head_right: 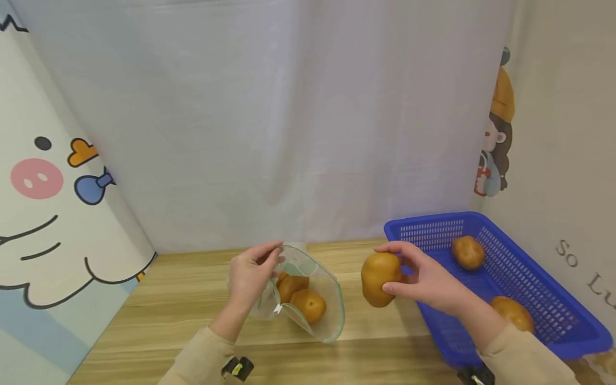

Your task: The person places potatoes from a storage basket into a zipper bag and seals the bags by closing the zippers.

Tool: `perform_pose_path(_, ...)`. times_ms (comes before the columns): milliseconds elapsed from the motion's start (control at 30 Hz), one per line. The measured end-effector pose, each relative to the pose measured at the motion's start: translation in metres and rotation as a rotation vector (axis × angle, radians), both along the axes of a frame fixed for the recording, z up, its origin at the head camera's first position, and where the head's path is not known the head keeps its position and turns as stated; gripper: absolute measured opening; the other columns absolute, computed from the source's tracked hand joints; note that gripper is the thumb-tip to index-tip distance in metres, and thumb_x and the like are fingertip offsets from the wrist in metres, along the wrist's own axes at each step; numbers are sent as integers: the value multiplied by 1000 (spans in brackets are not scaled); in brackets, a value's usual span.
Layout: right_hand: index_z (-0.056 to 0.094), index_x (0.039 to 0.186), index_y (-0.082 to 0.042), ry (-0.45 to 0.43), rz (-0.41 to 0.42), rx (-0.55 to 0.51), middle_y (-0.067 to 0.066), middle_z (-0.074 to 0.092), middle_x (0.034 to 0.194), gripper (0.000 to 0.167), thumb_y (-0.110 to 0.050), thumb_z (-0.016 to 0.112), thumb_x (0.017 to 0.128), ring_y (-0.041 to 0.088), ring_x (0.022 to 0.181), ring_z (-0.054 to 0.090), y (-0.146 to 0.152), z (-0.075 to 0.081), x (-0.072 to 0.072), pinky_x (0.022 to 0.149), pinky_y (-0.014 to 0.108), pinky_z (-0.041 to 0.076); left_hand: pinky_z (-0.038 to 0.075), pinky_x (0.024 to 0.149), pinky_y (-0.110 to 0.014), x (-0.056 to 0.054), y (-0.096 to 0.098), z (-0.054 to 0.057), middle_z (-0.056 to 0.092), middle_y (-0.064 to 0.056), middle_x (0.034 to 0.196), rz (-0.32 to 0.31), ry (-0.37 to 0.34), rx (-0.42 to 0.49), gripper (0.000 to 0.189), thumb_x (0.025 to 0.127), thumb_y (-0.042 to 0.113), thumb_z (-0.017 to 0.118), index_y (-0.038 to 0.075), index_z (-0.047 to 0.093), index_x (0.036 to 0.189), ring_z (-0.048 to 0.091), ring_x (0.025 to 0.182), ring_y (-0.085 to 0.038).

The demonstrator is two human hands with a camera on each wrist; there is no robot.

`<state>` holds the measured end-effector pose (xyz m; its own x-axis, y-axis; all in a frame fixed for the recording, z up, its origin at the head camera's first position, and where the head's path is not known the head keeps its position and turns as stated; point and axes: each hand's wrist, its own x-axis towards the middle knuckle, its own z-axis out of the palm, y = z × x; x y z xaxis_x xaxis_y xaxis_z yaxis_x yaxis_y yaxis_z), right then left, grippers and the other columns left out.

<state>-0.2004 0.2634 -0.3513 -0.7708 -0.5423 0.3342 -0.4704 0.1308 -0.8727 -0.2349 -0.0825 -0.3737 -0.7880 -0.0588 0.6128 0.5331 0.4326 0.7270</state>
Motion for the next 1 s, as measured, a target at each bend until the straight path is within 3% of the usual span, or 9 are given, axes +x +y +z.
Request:
perform_pose_path(167,52,134,-6,247,-92,42,5,44,130,57,6,75,84,8,112,53,-39,-1,4,87,25,56,54,48,-19,0,1,0,75,-13,92,-14,-13,22,16,92,2,69,3,77,106,71,65,-26)
perform_pose_path(300,55,132,-5,407,-103,14,14,44,130,63,11,80,76,11,116,50,-65,-3,3,89,27,56,54,48,-18,-1,0,1,75,-14,92,-18,1,29,16,93,2,68,1,77,106,72,66,-29)
perform_pose_path(467,56,129,-8,499,-104,-7,18,44,130,66,13,82,72,15,120,49,-89,-8,-1,93,27,54,55,48,-20,-2,0,1,75,-14,92,-16,15,15,16,93,2,68,0,76,106,72,67,-26)
perform_pose_path(733,57,128,-11,655,-121,55,14,44,132,65,3,85,71,27,121,46,-118,-13,-6,99,26,48,54,47,-20,-4,-1,3,75,-13,91,-7,9,24,15,91,1,69,-1,77,105,71,62,-26)
perform_pose_path(1000,56,127,-13,747,-131,93,15,43,132,65,-1,87,72,29,119,48,-136,-19,-14,94,34,52,54,47,-19,-3,-2,7,75,-14,91,-29,-5,49,16,92,1,68,1,77,105,72,66,-30)
